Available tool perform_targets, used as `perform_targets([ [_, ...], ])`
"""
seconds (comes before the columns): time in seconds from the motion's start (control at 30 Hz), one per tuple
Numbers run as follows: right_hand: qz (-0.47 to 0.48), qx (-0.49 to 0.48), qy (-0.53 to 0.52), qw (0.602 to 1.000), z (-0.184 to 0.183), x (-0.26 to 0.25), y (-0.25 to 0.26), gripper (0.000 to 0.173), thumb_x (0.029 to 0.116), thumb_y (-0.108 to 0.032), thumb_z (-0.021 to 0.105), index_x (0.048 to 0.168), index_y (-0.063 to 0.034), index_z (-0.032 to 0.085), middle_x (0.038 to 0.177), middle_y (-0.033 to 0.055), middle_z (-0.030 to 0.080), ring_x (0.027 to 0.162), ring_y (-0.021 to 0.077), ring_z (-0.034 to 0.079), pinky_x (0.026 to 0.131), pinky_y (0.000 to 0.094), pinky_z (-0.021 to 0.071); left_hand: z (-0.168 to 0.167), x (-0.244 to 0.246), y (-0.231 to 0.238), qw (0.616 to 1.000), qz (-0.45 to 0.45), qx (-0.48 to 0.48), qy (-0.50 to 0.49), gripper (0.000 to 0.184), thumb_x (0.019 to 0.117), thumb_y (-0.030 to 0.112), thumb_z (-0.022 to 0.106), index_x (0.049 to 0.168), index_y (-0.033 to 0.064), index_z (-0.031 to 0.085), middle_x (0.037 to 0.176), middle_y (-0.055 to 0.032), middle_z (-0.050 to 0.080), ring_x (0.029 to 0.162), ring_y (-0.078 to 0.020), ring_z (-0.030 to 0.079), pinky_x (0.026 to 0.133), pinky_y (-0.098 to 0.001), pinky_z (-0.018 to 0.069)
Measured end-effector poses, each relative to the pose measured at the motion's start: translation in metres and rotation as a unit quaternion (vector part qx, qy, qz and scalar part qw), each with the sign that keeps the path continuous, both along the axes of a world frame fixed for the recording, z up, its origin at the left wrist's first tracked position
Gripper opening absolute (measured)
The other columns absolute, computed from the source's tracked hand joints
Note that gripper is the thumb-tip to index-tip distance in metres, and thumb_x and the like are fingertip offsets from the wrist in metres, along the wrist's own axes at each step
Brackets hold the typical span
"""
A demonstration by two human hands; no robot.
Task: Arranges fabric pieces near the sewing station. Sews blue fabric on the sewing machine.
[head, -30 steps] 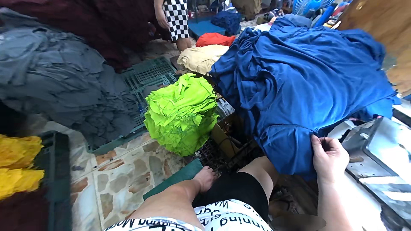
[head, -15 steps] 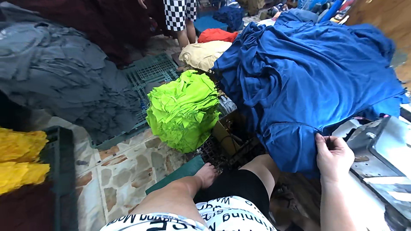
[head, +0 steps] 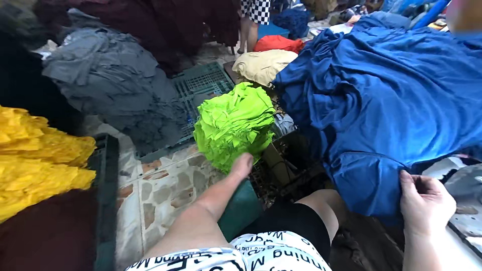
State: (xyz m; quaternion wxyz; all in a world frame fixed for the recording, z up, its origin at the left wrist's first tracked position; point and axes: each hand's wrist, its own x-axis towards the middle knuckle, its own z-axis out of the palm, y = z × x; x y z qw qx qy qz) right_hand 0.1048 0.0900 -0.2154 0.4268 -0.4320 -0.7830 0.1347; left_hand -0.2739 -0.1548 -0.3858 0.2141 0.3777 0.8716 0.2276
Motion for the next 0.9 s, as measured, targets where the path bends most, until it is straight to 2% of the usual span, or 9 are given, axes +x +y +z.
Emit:
perform_targets([
  [0.1,0.002,-0.002,0.002,1.0,0.002,-0.001,-0.001,0.035,0.101,-0.026,0.064,0.092,0.0081,0.065,0.078,0.0102,0.06,0.072,0.0015,0.052,0.069,0.0195,0.0428,0.02,-0.077,0.002,0.955,0.268,0.125,-0.006,0.036,0.1087,0.019,0.047,0.131,-0.0043,0.063,0.135,-0.026,0.061,0.128,-0.0394,0.059,0.111,-0.0554,0.045],
  [0.2,-0.003,-0.008,0.002,1.0,0.003,-0.002,-0.002,0.033,0.101,-0.025,0.064,0.092,0.0075,0.064,0.077,0.0068,0.058,0.072,-0.003,0.05,0.068,0.0144,0.0417,0.033,-0.134,0.001,0.901,0.386,0.197,0.011,0.033,0.1063,0.013,0.048,0.13,-0.0029,0.065,0.132,-0.0251,0.064,0.126,-0.0391,0.061,0.11,-0.0566,0.045],
  [0.37,-0.003,-0.009,0.009,1.0,0.003,-0.003,-0.002,0.033,0.1012,-0.023,0.063,0.092,0.009,0.063,0.077,0.0051,0.057,0.071,-0.0069,0.049,0.068,0.0111,0.0408,0.046,-0.18,0.019,0.876,0.403,0.25,-0.086,0.044,0.1024,0.01,0.055,0.144,-0.002,0.053,0.134,-0.0269,0.062,0.109,-0.0386,0.07,0.093,-0.0553,0.0583],
  [0.43,-0.002,-0.01,0.014,1.0,0.003,-0.006,-0.002,0.032,0.1008,-0.021,0.063,0.091,0.009,0.063,0.076,0.0036,0.056,0.071,-0.0089,0.048,0.068,0.0092,0.0406,0.046,-0.189,0.024,0.882,0.407,0.211,-0.105,0.054,0.1003,0.013,0.061,0.15,-0.0023,0.045,0.141,-0.0301,0.056,0.117,-0.0425,0.066,0.097,-0.0585,0.0556],
  [0.5,-0.004,-0.015,0.014,1.0,0.004,-0.007,-0.003,0.031,0.1008,-0.02,0.063,0.09,0.009,0.062,0.075,0.003,0.056,0.07,-0.0093,0.048,0.067,0.0092,0.0408,0.051,-0.184,0.027,0.887,0.428,0.153,-0.079,0.048,0.0983,0.019,0.065,0.14,-0.0023,0.056,0.134,-0.0292,0.061,0.124,-0.0439,0.061,0.104,-0.0623,0.0477],
  [0.6,-0.004,-0.011,0.019,1.0,0.004,-0.008,-0.003,0.029,0.0999,-0.018,0.064,0.087,0.0082,0.062,0.074,0.0008,0.055,0.069,-0.011,0.048,0.066,0.0077,0.0405,0.047,-0.165,0.027,0.91,0.394,0.124,-0.032,0.031,0.1018,0.02,0.056,0.124,0.0027,0.068,0.122,-0.0231,0.069,0.117,-0.0425,0.065,0.097,-0.0654,0.0496],
  [0.73,-0.003,-0.008,0.019,1.0,0.001,-0.006,-0.001,0.03,0.1003,-0.018,0.063,0.089,0.0096,0.062,0.075,0.0016,0.055,0.07,-0.0116,0.048,0.067,0.007,0.0409,0.035,-0.147,0.03,0.932,0.326,0.155,0.031,0.028,0.1046,0.018,0.054,0.122,0.0008,0.068,0.13,-0.0228,0.063,0.116,-0.0414,0.064,0.097,-0.0631,0.051],
  [0.83,0.0,-0.018,0.015,1.0,0.001,-0.006,-0.001,0.03,0.1012,-0.018,0.061,0.09,0.0096,0.061,0.076,0.0011,0.055,0.071,-0.0116,0.049,0.067,0.007,0.0414,0.038,-0.159,0.028,0.935,0.319,0.143,0.062,0.041,0.1011,0.015,0.059,0.139,0.0015,0.057,0.149,-0.0231,0.05,0.119,-0.0428,0.063,0.097,-0.0616,0.0528],
  [0.9,0.005,-0.026,0.006,1.0,0.003,-0.005,-0.003,0.031,0.1017,-0.018,0.061,0.091,0.0115,0.061,0.077,0.0033,0.055,0.072,-0.0097,0.05,0.069,0.0084,0.0425,0.043,-0.171,0.027,0.938,0.327,0.111,0.034,0.057,0.0988,0.017,0.064,0.15,0.0011,0.046,0.153,-0.0266,0.046,0.128,-0.0474,0.057,0.102,-0.0659,0.0479],
])
